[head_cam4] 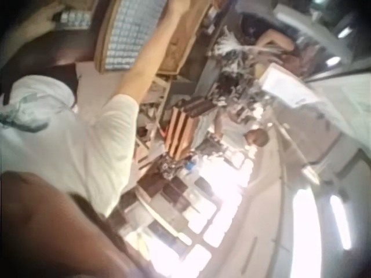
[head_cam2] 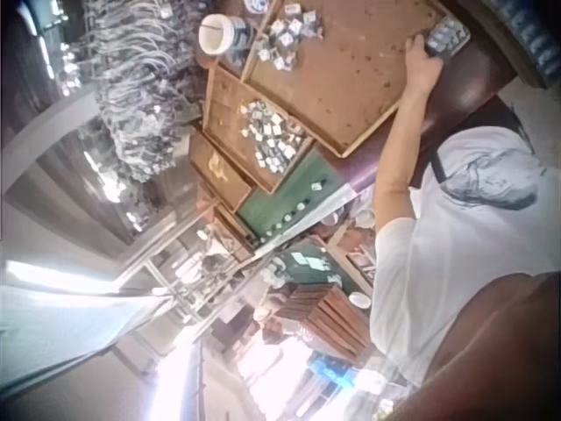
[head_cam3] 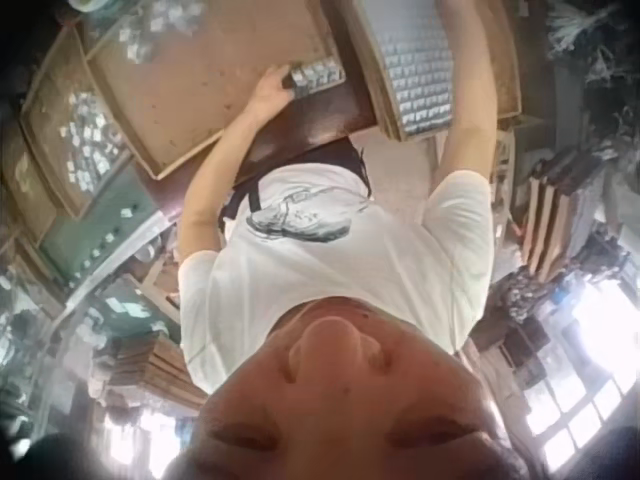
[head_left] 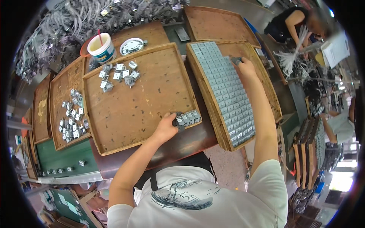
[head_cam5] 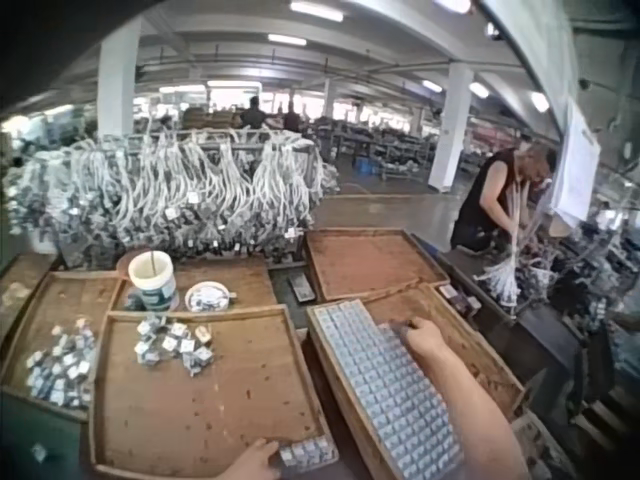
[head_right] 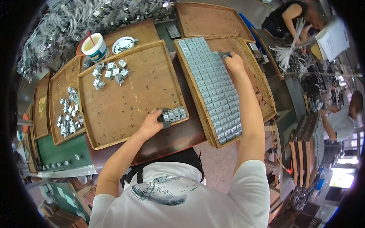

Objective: Picking small electronic components from a pile and arranging them neatly into a gridded tray.

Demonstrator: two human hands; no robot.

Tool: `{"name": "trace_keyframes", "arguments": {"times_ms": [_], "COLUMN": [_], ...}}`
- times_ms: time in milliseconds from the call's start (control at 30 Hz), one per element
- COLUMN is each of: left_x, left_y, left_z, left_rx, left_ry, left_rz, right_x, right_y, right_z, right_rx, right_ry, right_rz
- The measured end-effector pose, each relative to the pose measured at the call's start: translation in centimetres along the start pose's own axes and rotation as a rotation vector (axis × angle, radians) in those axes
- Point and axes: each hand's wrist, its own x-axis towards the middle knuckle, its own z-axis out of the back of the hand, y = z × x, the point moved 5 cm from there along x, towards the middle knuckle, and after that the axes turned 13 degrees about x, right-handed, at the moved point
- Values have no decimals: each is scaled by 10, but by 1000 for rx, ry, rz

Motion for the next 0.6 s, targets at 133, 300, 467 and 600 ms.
{"name": "trace_keyframes", "arguments": {"times_ms": [133, 300, 467, 600], "left_x": [-20, -83, -231, -298], "left_y": [9, 55, 139, 212], "left_z": [-4, 54, 164, 216], "left_rx": [20, 6, 616, 941], "left_ry": [-335, -540, -1152, -717], "left_rz": [-152, -34, 542, 1179], "right_x": [52, 111, 62, 21], "right_y": [-23, -85, -12, 5], "right_z": [-30, 37, -17, -21], "right_rx": [-440, -223, 513, 610], "right_ry": [27, -35, -75, 168], "right_rz": [14, -190, -87, -5]}}
